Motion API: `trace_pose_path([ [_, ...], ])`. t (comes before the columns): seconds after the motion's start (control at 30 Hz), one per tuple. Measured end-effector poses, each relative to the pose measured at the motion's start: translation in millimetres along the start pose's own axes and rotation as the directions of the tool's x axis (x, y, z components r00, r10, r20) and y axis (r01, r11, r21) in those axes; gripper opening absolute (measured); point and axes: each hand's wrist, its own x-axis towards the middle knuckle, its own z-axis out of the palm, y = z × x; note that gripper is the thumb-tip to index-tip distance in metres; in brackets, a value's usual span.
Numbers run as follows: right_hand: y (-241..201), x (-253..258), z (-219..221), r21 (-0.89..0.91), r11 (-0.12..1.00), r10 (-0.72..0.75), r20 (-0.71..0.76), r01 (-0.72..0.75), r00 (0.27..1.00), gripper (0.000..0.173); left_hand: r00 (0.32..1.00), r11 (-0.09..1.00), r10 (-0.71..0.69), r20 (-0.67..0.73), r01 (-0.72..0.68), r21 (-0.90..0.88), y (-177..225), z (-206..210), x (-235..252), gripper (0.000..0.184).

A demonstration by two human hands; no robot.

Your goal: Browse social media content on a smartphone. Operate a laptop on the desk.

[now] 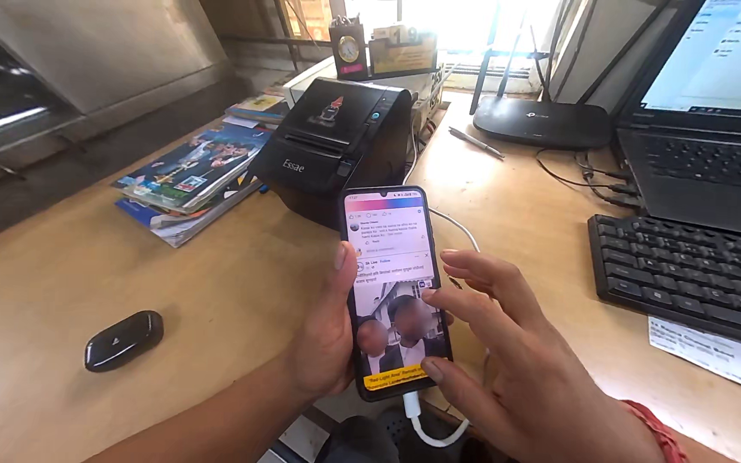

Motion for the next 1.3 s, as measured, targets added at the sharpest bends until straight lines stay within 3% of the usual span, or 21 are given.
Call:
trace_pose_path([
  [0.3,0.6,-0.5,1.0,0.02,1.0,-0.02,0.02,0.02,1.0,0.031,1.0,1.0,-0.01,0.017,0.01,-0.026,0.6,0.3,0.3,0.061],
  [1.2,2.1,0.5,0.4,0.012,1.0,0.004,-0.016,-0.004,1.0,0.044,1.0,1.0,0.0,-0.003,0.0,-0.021,0.4,1.3,0.2,0.064],
  [1.3,1.2,1.4,-0.3,0.064,0.998,0.017,-0.012,-0.016,1.0,0.052,1.0,1.0,-0.005,-0.007,0.005,-0.022,0.3,1.5,0.5,0.064],
])
